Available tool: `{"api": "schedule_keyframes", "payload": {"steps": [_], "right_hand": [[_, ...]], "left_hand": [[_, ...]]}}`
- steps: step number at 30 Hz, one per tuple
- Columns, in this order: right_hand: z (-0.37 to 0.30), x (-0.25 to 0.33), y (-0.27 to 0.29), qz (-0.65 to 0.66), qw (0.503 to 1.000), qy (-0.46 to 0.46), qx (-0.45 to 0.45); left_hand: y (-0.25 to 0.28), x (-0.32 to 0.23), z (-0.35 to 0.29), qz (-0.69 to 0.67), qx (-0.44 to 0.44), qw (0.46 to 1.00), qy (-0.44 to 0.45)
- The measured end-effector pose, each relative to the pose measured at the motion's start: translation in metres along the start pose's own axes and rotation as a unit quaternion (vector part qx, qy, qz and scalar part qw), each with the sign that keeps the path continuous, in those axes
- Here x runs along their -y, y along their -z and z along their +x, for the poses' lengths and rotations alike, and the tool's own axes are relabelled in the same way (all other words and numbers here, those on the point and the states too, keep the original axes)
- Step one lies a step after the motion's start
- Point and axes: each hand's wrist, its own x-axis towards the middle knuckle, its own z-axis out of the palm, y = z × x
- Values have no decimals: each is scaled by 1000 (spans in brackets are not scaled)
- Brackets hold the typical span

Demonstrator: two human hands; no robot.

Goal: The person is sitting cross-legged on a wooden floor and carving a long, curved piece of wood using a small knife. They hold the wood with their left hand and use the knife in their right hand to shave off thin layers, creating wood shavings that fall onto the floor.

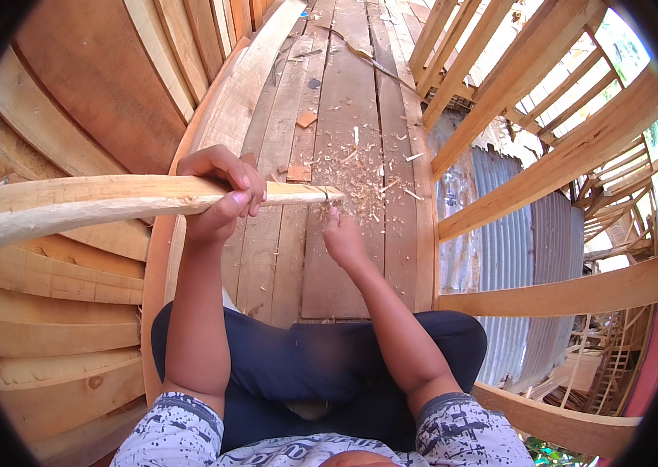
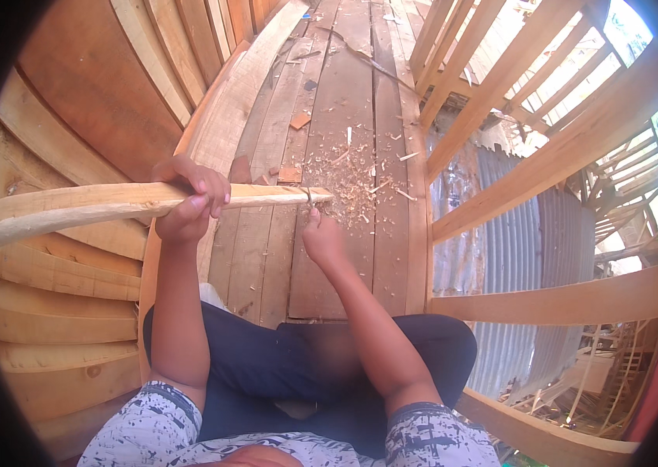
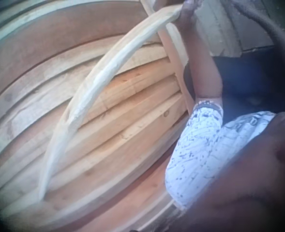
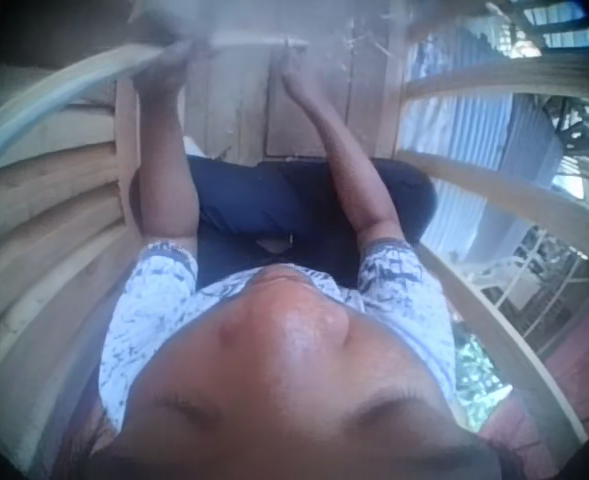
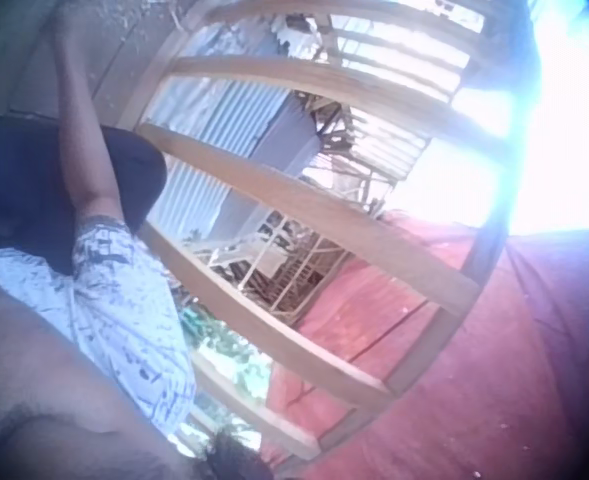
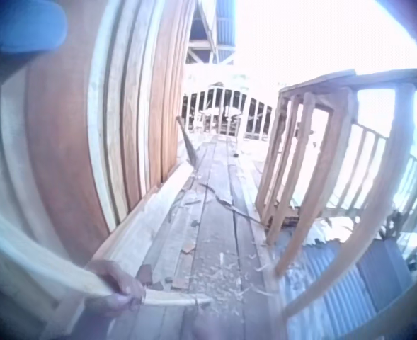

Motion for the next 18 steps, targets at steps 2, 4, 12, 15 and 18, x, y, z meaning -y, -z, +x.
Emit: {"api": "schedule_keyframes", "payload": {"steps": [2, 4, 12, 15, 18], "right_hand": [[-2, 0, 12, -21, 998, 54, 20], [6, -25, 6, -6, 997, -66, 34], [-13, 64, 34, -20, 994, 10, 104], [-10, 40, 24, -2, 998, 32, 58], [2, 26, 23, 8, 998, -32, 56]], "left_hand": [[2, -2, 2, 8, -7, 1000, 0], [-4, 2, 1, -9, -15, 1000, -8], [1, -5, 1, 11, 4, 1000, 0], [-1, -1, 3, -2, 19, 1000, 3], [2, 0, 5, 2, 24, 1000, -2]]}}
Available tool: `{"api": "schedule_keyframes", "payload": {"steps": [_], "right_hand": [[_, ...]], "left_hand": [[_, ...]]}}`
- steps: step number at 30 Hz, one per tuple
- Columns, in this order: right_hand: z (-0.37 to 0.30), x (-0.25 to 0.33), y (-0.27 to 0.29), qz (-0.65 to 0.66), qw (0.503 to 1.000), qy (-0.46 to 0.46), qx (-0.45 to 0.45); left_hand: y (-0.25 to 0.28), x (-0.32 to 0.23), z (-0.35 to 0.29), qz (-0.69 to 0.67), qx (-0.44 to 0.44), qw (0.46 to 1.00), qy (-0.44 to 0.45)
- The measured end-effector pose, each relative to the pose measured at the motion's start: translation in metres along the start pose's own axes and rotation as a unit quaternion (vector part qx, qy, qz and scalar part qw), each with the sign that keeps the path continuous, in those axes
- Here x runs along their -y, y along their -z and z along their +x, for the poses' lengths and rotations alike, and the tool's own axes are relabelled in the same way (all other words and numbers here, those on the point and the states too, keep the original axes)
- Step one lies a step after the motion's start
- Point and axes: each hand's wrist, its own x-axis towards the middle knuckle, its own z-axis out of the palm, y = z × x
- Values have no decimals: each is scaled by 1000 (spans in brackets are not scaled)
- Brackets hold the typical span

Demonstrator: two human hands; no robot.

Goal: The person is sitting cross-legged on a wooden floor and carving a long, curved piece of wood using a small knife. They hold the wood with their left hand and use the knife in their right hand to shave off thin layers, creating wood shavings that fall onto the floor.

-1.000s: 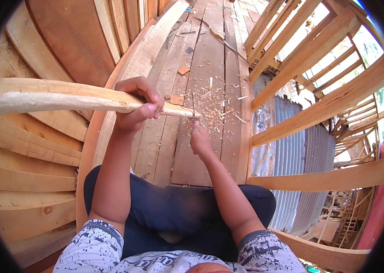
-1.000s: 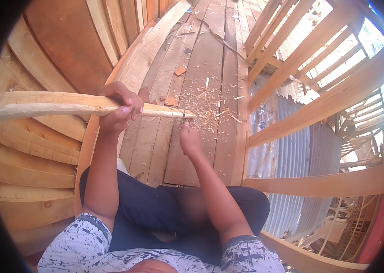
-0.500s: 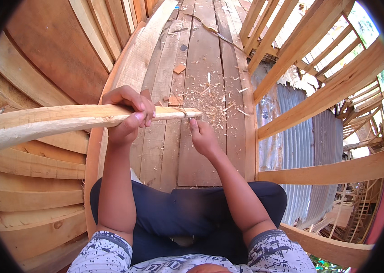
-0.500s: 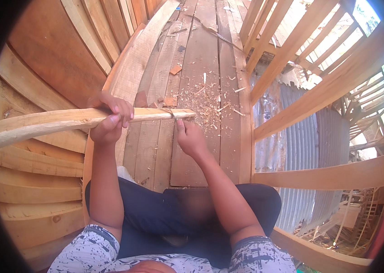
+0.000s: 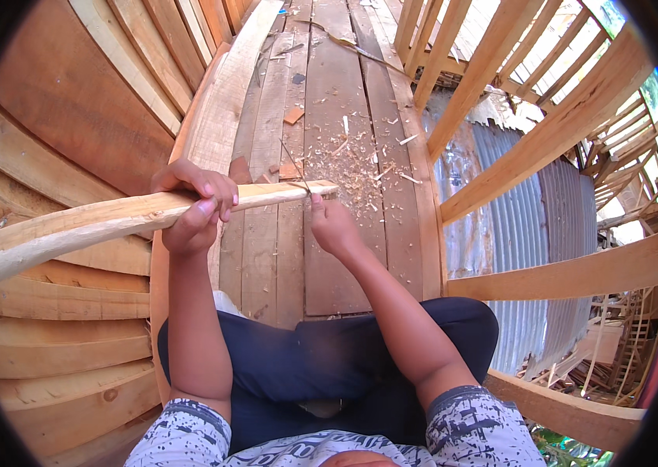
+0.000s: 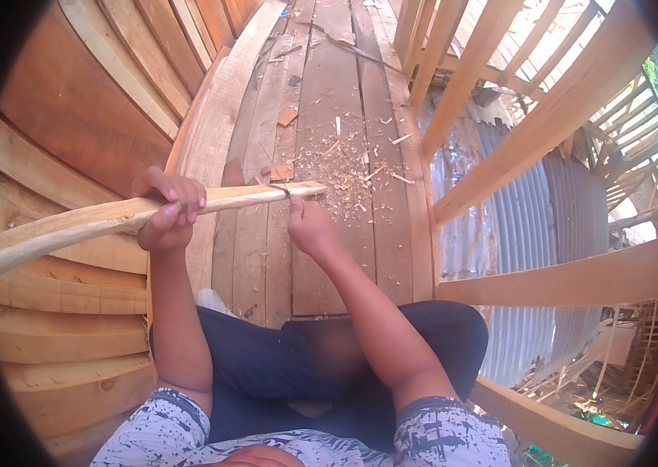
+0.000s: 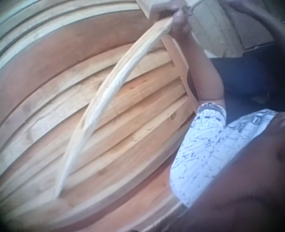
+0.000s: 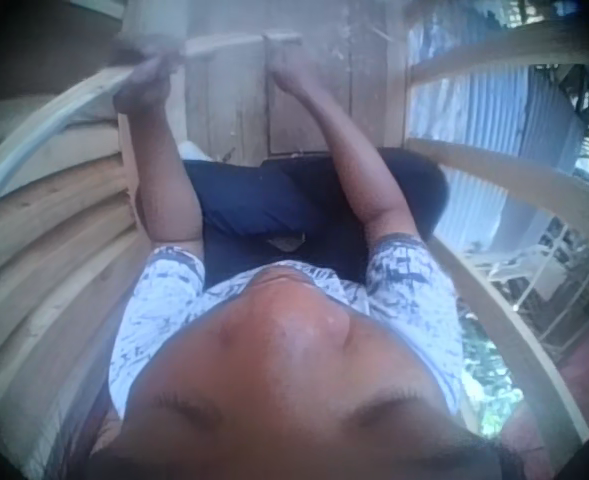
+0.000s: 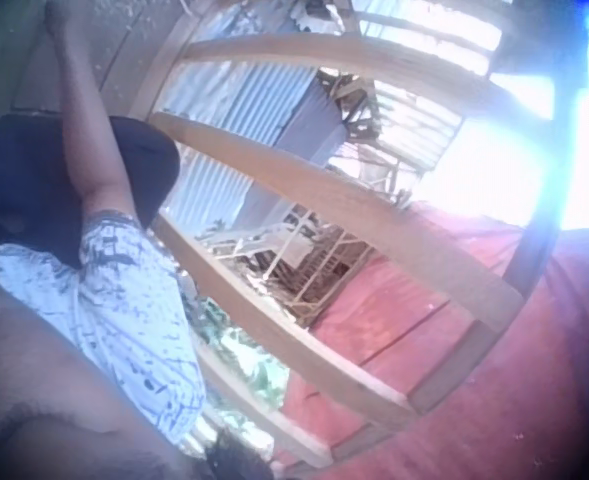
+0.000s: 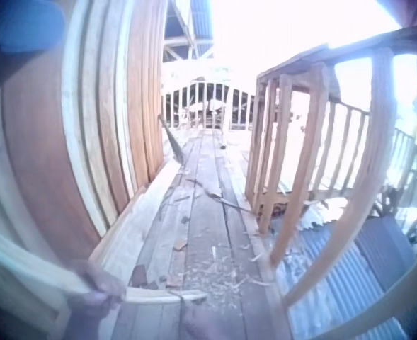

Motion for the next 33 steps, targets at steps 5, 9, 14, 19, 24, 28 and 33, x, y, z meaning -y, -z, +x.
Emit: {"api": "schedule_keyframes", "payload": {"steps": [5, 9, 14, 19, 24, 28, 33], "right_hand": [[-6, 5, -2, -23, 999, -17, 16], [10, -14, -4, -53, 994, -94, -11], [13, -46, 0, -32, 994, -105, -16], [5, -8, -1, -41, 997, -56, 37], [12, -30, -1, 15, 996, -76, 36], [24, -51, 11, -15, 987, -157, 12], [-2, 20, 3, -45, 997, -21, 61]], "left_hand": [[2, 0, -4, -7, 2, 1000, 2], [4, 1, -2, -18, 23, 1000, 3], [-1, 4, -3, -34, 28, 999, 2], [7, 1, -4, -19, 30, 999, -4], [2, 3, 0, -26, 45, 999, -3], [0, 2, 2, -24, 41, 999, -9], [4, 0, -4, -8, 26, 1000, 4]]}}
